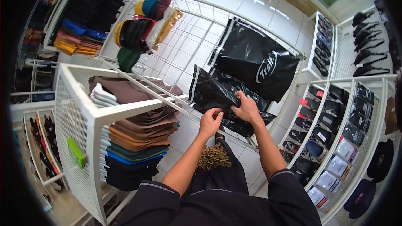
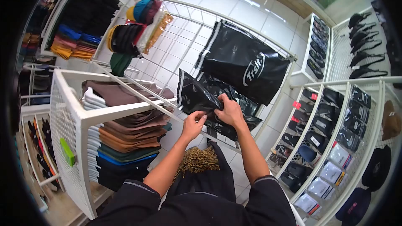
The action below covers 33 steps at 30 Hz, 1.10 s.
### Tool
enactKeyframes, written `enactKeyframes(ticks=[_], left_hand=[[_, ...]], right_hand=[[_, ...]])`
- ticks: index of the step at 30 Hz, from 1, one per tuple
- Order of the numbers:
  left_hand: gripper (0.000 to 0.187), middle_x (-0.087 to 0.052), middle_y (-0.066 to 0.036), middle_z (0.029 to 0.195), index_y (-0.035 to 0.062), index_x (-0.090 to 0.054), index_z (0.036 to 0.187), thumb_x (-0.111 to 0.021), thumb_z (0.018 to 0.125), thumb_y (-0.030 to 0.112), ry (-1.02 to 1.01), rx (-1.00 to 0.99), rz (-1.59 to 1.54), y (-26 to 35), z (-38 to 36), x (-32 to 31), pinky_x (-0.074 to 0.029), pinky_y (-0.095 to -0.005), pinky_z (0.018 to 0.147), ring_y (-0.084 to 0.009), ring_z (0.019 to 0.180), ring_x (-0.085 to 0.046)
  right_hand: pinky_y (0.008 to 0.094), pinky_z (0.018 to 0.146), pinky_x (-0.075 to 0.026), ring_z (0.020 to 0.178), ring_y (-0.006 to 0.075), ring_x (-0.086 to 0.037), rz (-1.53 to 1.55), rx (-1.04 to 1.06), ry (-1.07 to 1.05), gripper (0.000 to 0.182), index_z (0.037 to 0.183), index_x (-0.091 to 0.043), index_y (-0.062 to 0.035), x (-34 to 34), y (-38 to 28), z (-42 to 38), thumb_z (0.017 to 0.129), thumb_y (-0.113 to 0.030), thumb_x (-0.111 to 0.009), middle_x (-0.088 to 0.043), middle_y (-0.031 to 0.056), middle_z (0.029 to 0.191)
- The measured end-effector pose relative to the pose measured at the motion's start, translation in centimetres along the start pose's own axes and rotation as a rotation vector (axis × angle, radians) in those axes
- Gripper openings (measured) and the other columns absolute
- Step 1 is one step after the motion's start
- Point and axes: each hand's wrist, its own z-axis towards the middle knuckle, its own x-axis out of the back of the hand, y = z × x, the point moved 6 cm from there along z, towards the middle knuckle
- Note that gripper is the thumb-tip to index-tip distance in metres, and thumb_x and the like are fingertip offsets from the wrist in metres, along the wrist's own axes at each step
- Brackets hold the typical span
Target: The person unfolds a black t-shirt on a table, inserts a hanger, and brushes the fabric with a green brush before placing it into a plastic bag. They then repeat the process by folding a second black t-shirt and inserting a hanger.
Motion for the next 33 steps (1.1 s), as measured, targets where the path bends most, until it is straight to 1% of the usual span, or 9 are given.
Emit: enactKeyframes(ticks=[5, 7, 11, 12, 14, 16, 20, 26, 33], left_hand=[[0.029, -0.077, -0.012, 0.097, 0.0023, -0.075, 0.114, -0.07, 0.098, 0.026, 0.215, 0.119, -0.219, 0.5, -2.5, 5.8, -0.055, -0.0317, 0.078, -0.0167, 0.082, -0.071], [0.035, -0.077, -0.011, 0.096, 0.0015, -0.074, 0.116, -0.069, 0.099, 0.032, 0.316, -0.023, -0.252, -1.6, -2.3, 7.6, -0.054, -0.0319, 0.081, -0.0156, 0.087, -0.07], [0.059, -0.066, -0.011, 0.13, 0.0109, -0.052, 0.149, -0.067, 0.101, 0.041, 0.223, 0.048, -0.487, 0.1, -3.3, 11.9, -0.05, -0.0357, 0.095, -0.0187, 0.119, -0.062], [0.06, -0.066, -0.01, 0.129, 0.0111, -0.051, 0.149, -0.068, 0.1, 0.043, 0.225, -0.008, -0.597, 1.5, -4.1, 12.9, -0.049, -0.036, 0.097, -0.0182, 0.119, -0.061], [0.062, -0.066, -0.009, 0.129, 0.0113, -0.051, 0.149, -0.069, 0.099, 0.044, 0.228, -0.073, -0.713, 4.8, -7.1, 14.8, -0.048, -0.0363, 0.099, -0.0176, 0.12, -0.06], [0.05, -0.068, -0.006, 0.116, 0.0027, -0.056, 0.139, -0.072, 0.1, 0.03, 0.036, -0.219, -0.926, 8.6, -10.4, 16.4, -0.049, -0.0285, 0.093, -0.0122, 0.104, -0.061], [0.04, -0.069, -0.004, 0.116, 0.0036, -0.059, 0.13, -0.076, 0.097, 0.018, 0.118, -0.503, -0.845, 12.3, -19.1, 21.0, -0.05, -0.0292, 0.095, -0.0128, 0.106, -0.063], [0.036, -0.069, -0.004, 0.113, 0.0014, -0.06, 0.127, -0.076, 0.097, 0.015, 0.375, -0.641, -0.726, 10.5, -34.1, 30.2, -0.05, -0.0289, 0.094, -0.0123, 0.104, -0.063], [0.033, -0.07, -0.004, 0.114, 0.0024, -0.061, 0.127, -0.073, 0.096, 0.007, 0.751, -0.557, -0.643, -0.9, -46.6, 41.6, -0.053, -0.0283, 0.091, -0.0119, 0.103, -0.065]], right_hand=[[0.0488, 0.077, -0.054, 0.083, 0.0457, -0.07, -0.011, 0.07, -0.074, 0.05, 0.121, -0.063, -0.001, 5.5, -10.0, -2.8, 0.075, -0.019, -0.074, -0.07, 0.026, 0.083], [0.0446, 0.08, -0.055, 0.082, 0.0471, -0.069, 0.099, 0.285, 0.037, 0.053, 0.125, -0.062, -0.0006, 7.2, -13.4, -3.8, 0.075, -0.017, -0.072, -0.07, 0.0273, 0.084], [0.0372, 0.086, -0.055, 0.09, 0.027, -0.072, 0.249, 0.454, 0.121, 0.059, 0.129, -0.059, 0.0088, 11.4, -21.1, -6.2, 0.076, -0.013, -0.071, -0.071, 0.027, 0.097], [0.0333, 0.107, -0.046, 0.117, 0.0259, -0.063, 0.225, 0.417, 0.136, 0.079, 0.145, -0.044, 0.015, 12.3, -21.9, -7.3, 0.079, -0.016, -0.075, -0.067, 0.023, 0.123], [0.032, 0.104, -0.047, 0.113, 0.0212, -0.064, 0.456, 0.368, 0.028, 0.075, 0.145, -0.047, 0.0098, 13.7, -24.2, -9.2, 0.079, -0.011, -0.074, -0.067, 0.0164, 0.123], [0.0305, 0.1, -0.048, 0.11, 0.0186, -0.063, 0.582, 0.433, 0.048, 0.071, 0.145, -0.048, 0.009, 14.8, -25.3, -11.0, 0.08, -0.007, -0.071, -0.067, 0.0128, 0.124], [0.0295, 0.097, -0.05, 0.106, 0.0168, -0.064, 0.666, 0.505, 0.192, 0.069, 0.146, -0.048, 0.0069, 15.8, -28.0, -16.6, 0.08, -0.001, -0.065, -0.068, 0.0101, 0.121], [0.028, 0.09, -0.052, 0.098, 0.0146, -0.065, 0.715, 0.582, 0.148, 0.067, 0.145, -0.051, 0.0038, 9.1, -36.3, -23.2, 0.079, -0.002, -0.061, -0.068, 0.0086, 0.114], [0.0257, 0.081, -0.053, 0.089, 0.0122, -0.064, 0.818, 0.514, -0.259, 0.062, 0.145, -0.052, 0.0014, -9.0, -48.0, -27.4, 0.084, -0.001, -0.062, -0.068, 0.0049, 0.107]])
